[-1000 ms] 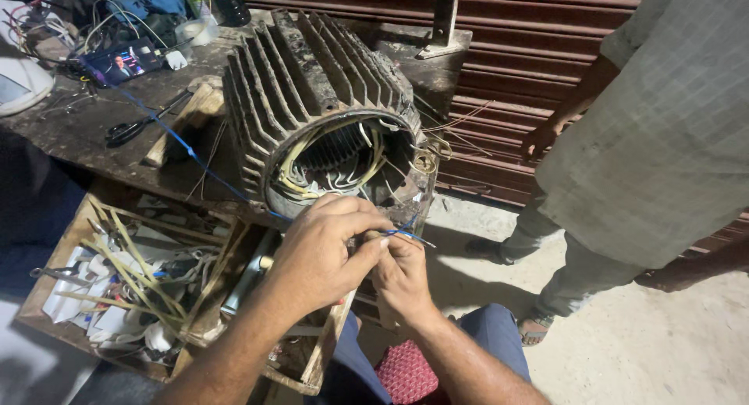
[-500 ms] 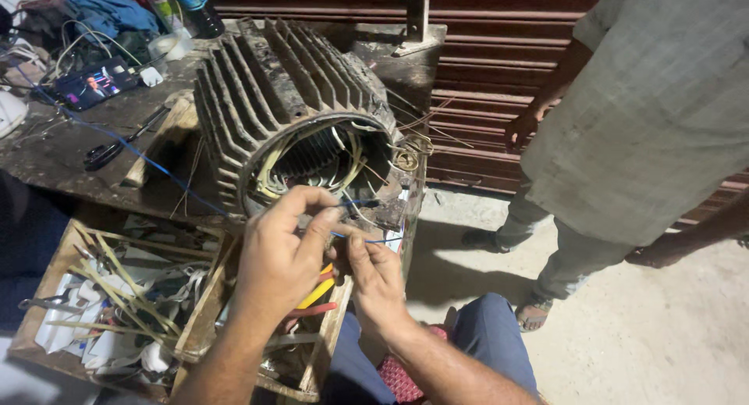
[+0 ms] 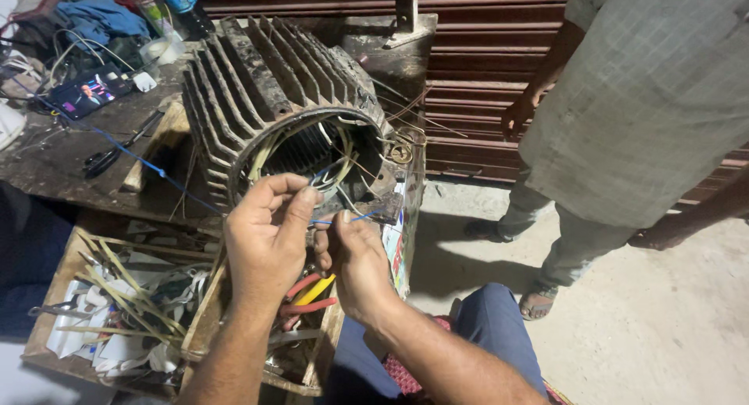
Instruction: The person works on a motor stator, using pliers to pull and adjust wires within the slots. They then use a blue wire to tie or secure the internal windings.
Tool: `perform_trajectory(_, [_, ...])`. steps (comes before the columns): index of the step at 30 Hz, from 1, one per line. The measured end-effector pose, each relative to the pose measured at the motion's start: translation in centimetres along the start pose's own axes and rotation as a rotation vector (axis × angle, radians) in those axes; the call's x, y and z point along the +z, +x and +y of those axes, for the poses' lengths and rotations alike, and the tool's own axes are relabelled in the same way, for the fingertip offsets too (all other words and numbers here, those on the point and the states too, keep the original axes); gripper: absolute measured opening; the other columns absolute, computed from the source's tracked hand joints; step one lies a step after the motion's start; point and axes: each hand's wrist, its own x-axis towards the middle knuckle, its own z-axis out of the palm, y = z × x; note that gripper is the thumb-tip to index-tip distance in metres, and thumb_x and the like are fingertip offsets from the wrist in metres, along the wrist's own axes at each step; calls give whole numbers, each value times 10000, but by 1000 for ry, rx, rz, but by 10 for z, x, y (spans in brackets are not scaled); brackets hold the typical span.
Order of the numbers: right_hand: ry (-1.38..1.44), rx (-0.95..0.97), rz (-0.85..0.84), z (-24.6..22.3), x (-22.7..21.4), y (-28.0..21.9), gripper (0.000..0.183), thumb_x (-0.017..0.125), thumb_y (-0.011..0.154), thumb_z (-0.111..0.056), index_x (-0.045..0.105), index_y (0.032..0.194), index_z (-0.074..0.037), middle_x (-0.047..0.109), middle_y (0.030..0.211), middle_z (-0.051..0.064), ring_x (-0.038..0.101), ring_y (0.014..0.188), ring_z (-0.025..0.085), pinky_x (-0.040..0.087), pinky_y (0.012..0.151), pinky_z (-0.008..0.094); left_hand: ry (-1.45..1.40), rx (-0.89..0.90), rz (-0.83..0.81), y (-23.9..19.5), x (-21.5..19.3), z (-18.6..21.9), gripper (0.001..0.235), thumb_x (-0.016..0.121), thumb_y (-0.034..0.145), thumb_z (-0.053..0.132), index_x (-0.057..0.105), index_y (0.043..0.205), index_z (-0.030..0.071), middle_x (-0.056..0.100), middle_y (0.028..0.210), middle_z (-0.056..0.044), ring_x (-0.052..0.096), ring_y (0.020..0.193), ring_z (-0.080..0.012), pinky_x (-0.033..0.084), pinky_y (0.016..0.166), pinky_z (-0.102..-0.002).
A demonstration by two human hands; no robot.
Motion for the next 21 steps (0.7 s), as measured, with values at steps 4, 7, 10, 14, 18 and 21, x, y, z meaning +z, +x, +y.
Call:
perform_trajectory(4, [-350,-216,-101,2,-8,1,360,505,1132,-342,628,985,-38,579,786,-12,494,683,70,410,620,249,289,173,41,-4,-3,8,111,732,979,80,716,1044,-9,762,889,-72,683,778,-90,549,686,-241])
perform_trajectory(7, [-552,-212,-95,3,-13,1,289,524,1116,-277,646,1046,-25,578,798,-19,494,711,48,409,620,233,477,207,35,-8,-7,14,91,753,925,96,728,967,19,758,798,-65,749,707,-100,564,624,-259])
perform_trajectory(10, [-619,-234,-138,2,-13,3,282,513,1110,-248,652,1114,-3,656,916,0,577,843,48,487,730,227,493,178,13,-11,-7,16,100,757,895,105,723,950,28,756,788,-73,762,674,-124,569,584,-274])
perform_trajectory(14, [-628,-250,-202,-3,-9,6,305,498,1101,-245,640,1200,6,713,1047,29,643,978,65,544,850,236,511,230,-30,-11,-9,19,109,750,891,97,721,966,22,745,807,-82,752,689,-135,568,600,-286])
perform_trajectory(18, [-555,-184,-180,-9,-4,8,307,507,1115,-220,649,1205,37,710,1052,49,639,974,87,545,845,257,486,209,-58,-10,-10,19,105,739,894,90,717,964,16,741,818,-85,754,693,-137,571,604,-284])
perform_trajectory(21, [-520,-127,-194,-13,-3,9,320,496,1109,-212,637,1244,41,713,1082,67,649,995,105,549,866,266,462,220,-69,-10,-10,19,110,735,907,94,713,976,11,746,838,-83,758,708,-139,580,610,-276])
